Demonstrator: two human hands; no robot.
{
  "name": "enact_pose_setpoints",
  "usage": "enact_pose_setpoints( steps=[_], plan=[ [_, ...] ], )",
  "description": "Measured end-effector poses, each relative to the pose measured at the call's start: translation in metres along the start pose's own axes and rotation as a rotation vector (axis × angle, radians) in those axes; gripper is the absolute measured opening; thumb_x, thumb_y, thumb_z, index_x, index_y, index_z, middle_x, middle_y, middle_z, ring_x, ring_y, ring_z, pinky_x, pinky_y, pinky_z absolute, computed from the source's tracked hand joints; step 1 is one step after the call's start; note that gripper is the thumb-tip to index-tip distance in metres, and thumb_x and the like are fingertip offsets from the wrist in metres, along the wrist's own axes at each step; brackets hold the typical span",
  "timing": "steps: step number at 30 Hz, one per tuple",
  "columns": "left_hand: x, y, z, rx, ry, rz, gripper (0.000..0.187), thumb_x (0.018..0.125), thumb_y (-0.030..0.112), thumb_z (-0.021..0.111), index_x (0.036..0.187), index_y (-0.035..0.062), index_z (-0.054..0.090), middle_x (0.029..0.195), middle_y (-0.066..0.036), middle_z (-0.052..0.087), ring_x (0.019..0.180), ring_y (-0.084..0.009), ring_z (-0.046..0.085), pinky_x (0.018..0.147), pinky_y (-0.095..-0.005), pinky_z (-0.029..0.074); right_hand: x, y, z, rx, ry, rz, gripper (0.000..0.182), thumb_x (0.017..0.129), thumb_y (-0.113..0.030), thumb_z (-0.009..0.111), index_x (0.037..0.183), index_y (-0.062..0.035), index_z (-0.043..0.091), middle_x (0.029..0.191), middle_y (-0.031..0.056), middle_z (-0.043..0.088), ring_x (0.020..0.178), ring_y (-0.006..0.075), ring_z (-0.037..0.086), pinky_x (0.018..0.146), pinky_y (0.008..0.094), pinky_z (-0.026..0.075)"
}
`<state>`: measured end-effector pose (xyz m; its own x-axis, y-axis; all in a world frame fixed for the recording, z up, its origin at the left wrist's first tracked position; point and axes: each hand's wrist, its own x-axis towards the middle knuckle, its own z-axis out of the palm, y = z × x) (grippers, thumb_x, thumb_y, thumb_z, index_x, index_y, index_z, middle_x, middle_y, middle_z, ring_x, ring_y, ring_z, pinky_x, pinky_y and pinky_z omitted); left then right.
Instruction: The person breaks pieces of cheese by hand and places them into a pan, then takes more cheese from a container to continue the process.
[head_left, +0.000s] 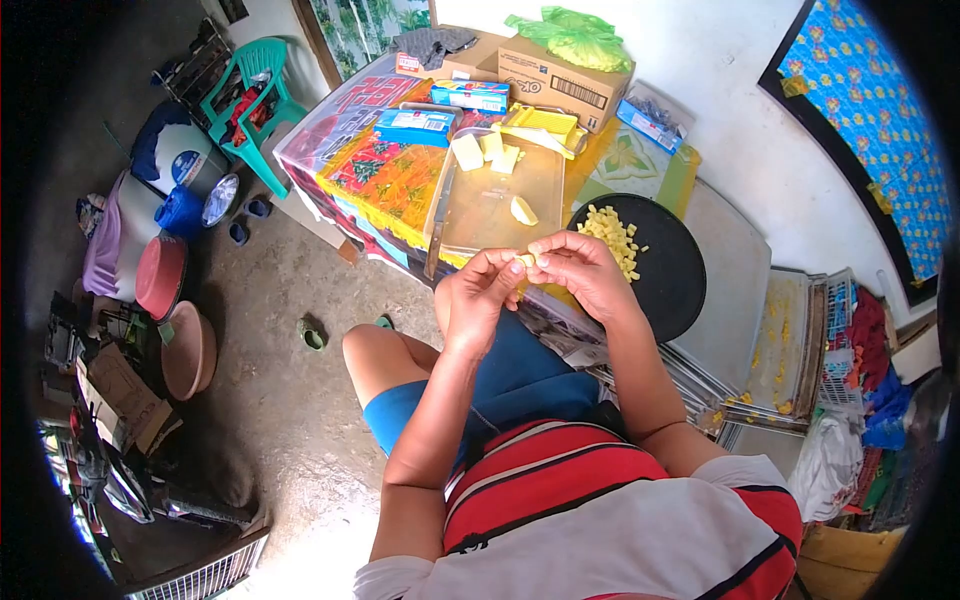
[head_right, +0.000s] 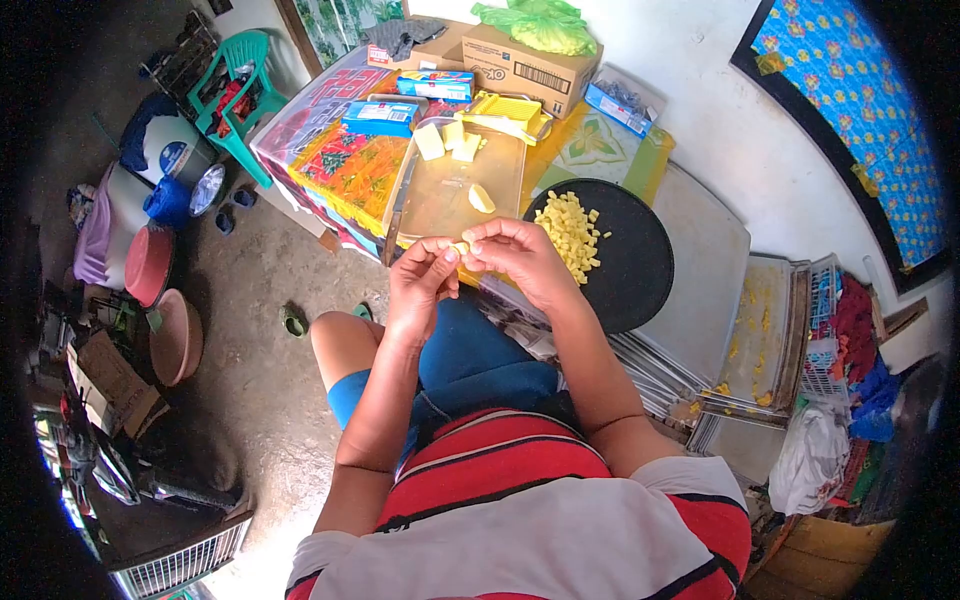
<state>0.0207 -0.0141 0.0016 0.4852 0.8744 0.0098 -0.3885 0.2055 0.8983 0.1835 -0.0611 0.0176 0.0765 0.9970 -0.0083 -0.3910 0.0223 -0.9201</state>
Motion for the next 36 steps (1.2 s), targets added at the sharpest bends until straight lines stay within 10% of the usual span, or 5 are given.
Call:
enact_pose_setpoints(
  steps=[14,23,36],
  plan=[
    [0.000,0.001,-0.007,-0.439,-0.029,-0.185,0.012,0.088,0.012,0.063,0.096,0.0035,0.061,0.076,-0.004,0.062,0.057,-0.0106,0.054,0.051,-0.0238,0.045,0.001,0.000,-0.002,0.146,0.031,0.065,0.022,0.093,-0.015,0.056,0.108,0.0005,0.057,0.095,0.0089,0.064,0.083,0.0148,0.063,0.075,0.0300,0.054],
    [0.001,-0.014,-0.011,0.280,0.034,0.146,0.010,0.090,0.010,0.061,0.099,0.0056,0.060,0.077,0.001,0.060,0.064,-0.0058,0.055,0.053,-0.0196,0.044,0.001,0.007,-0.001,0.415,-0.038,0.196,0.015,0.092,-0.020,0.057,0.099,-0.0060,0.057,0.086,0.0031,0.059,0.074,0.0124,0.058,0.066,0.0295,0.053],
    [-0.003,-0.024,-0.009,0.295,-0.018,0.353,0.010,0.091,0.007,0.059,0.100,0.0023,0.058,0.093,-0.002,0.057,0.081,-0.0098,0.062,0.066,-0.0222,0.051,-0.002,0.008,0.010,0.180,-0.079,0.190,0.011,0.087,-0.017,0.065,0.092,-0.0094,0.059,0.079,-0.0017,0.056,0.068,0.0064,0.053,0.060,0.0259,0.050]
  ],
)
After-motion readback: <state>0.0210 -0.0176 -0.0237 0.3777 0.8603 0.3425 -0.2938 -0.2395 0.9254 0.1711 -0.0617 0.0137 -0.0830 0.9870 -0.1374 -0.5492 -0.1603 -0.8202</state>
